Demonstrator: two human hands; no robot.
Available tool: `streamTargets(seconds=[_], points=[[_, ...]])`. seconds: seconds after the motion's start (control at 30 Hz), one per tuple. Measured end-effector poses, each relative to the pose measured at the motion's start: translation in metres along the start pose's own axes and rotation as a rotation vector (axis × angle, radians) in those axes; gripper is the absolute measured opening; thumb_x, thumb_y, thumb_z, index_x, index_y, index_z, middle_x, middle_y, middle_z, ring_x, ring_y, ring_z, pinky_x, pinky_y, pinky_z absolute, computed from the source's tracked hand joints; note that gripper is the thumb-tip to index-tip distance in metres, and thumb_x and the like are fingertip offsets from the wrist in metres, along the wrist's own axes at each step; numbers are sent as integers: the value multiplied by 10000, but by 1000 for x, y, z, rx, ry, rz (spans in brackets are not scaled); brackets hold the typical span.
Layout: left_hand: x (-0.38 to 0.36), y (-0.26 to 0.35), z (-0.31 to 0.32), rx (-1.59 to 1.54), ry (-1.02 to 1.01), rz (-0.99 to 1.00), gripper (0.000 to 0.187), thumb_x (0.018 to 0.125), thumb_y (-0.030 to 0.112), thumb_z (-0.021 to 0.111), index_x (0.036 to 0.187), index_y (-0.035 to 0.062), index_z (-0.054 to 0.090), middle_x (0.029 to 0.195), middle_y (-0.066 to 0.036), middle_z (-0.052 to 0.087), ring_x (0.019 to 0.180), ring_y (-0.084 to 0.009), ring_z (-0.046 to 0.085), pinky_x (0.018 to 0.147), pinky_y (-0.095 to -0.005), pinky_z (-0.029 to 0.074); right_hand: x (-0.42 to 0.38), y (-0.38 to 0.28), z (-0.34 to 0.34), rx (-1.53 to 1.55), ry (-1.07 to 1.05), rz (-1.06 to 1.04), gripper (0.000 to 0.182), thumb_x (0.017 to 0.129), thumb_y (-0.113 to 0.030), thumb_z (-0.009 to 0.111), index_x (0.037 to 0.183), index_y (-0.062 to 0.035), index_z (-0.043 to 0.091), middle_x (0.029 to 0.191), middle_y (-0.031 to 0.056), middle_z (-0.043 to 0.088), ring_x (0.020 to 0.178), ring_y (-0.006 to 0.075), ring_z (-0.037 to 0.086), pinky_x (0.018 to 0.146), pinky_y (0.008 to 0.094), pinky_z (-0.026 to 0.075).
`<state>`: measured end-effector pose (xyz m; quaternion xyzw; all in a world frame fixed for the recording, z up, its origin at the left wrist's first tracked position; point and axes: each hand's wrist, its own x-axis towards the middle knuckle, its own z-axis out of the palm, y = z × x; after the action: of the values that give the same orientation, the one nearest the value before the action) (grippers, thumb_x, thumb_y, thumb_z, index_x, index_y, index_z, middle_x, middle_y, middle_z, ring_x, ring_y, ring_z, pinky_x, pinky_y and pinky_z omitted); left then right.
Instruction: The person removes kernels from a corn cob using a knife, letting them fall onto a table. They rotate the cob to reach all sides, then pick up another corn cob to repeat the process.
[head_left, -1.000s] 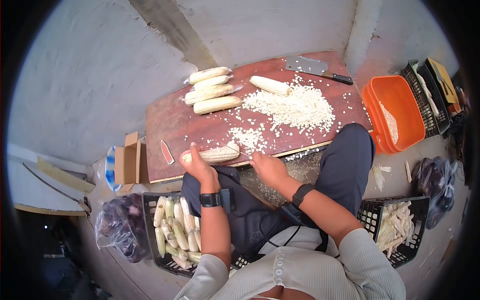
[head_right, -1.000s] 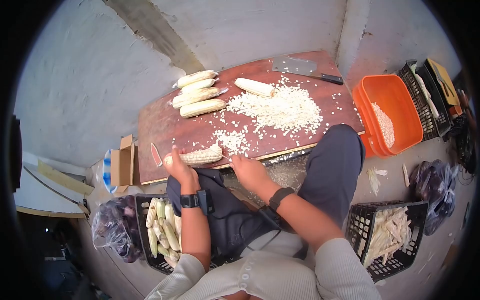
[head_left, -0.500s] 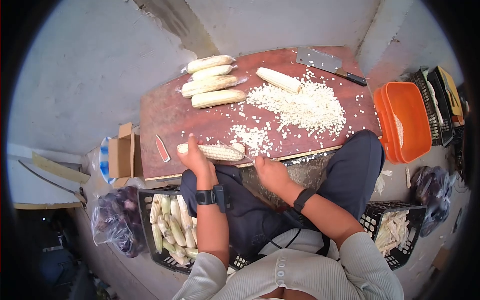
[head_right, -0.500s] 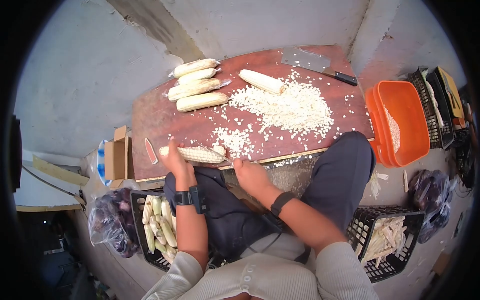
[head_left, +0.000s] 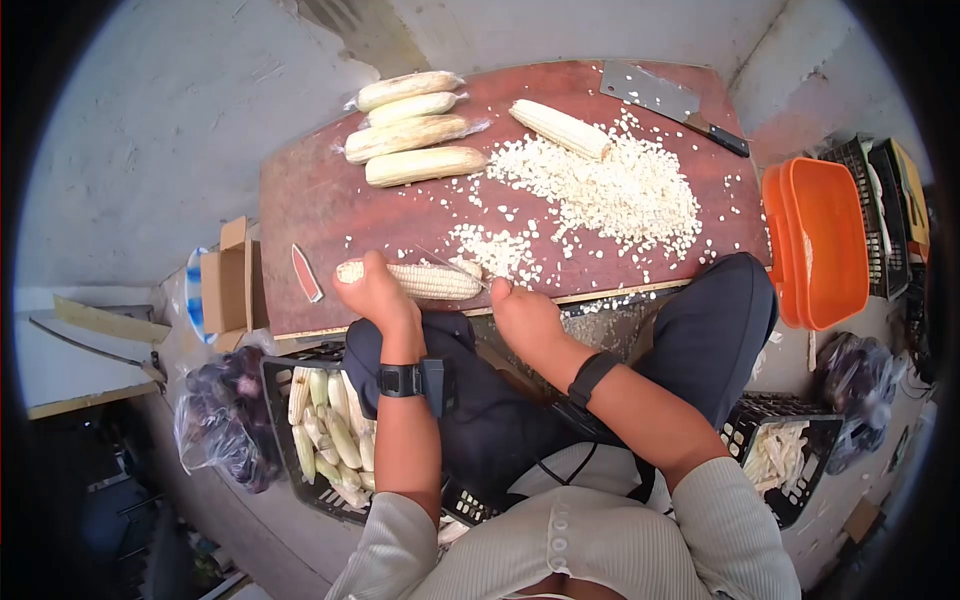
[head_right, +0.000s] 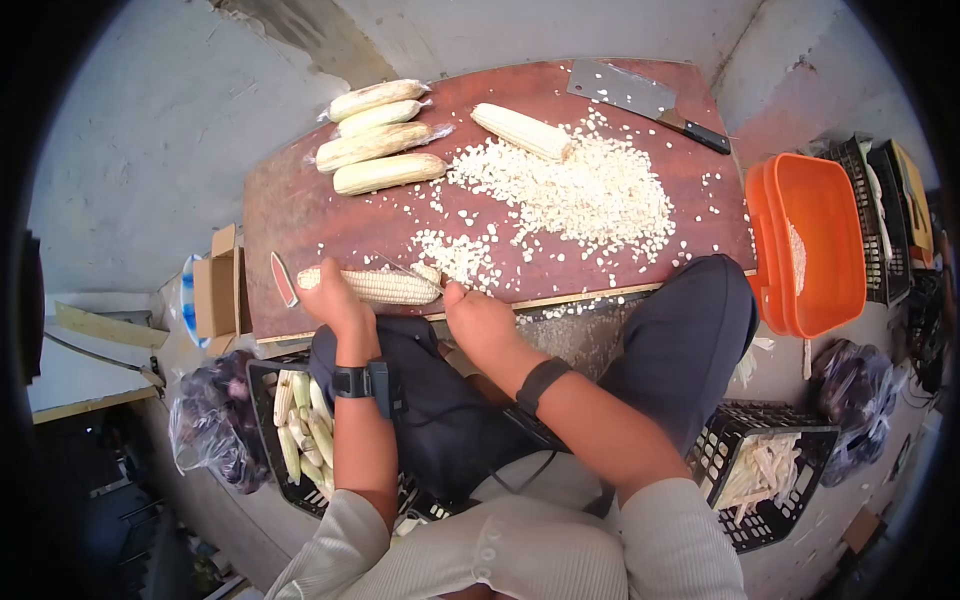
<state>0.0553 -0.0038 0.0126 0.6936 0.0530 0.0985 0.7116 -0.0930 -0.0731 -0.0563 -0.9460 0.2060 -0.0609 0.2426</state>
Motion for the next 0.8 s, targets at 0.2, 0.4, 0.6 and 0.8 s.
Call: streamTargets(seconds=[0.2, 0.4, 0.6, 0.8], points=[[-19, 0, -2, 10, -118, 86, 179, 741, -8, 569, 869, 15, 447, 791, -52, 504, 663, -126, 492, 618, -281, 433, 11, -25, -22, 135, -146, 200, 112, 847, -71, 455, 910, 17, 480, 738, 182, 639, 686, 336, 653, 581, 432, 528], [-22, 0, -13, -43, -81, 56, 185, 753, -8, 570, 879, 27, 439, 794, -52, 499, 667, -129, 498, 624, -278, 437, 12, -9, -18, 353, -149, 117, 165, 860, -112, 484, 921, 39, 458, 758, 251, 610, 755, 434, 605, 660, 498, 475], [-12, -6, -25, -144, -67, -4, 190, 754, 5, 563, 886, 23, 427, 772, -62, 505, 656, -143, 510, 620, -289, 444, 10, -5, 0, 600, -59, 114, 230, 892, -213, 496, 884, 16, 478, 786, 264, 579, 801, 446, 563, 696, 504, 436], [-8, -13, -27, -194, -3, -38, 149, 772, -9, 551, 879, 6, 448, 782, -77, 523, 610, -167, 538, 553, -304, 482, -16, -7, -25, 407, 90, 145, 241, 889, -255, 511, 850, -17, 505, 717, 188, 600, 694, 396, 593, 612, 496, 446]])
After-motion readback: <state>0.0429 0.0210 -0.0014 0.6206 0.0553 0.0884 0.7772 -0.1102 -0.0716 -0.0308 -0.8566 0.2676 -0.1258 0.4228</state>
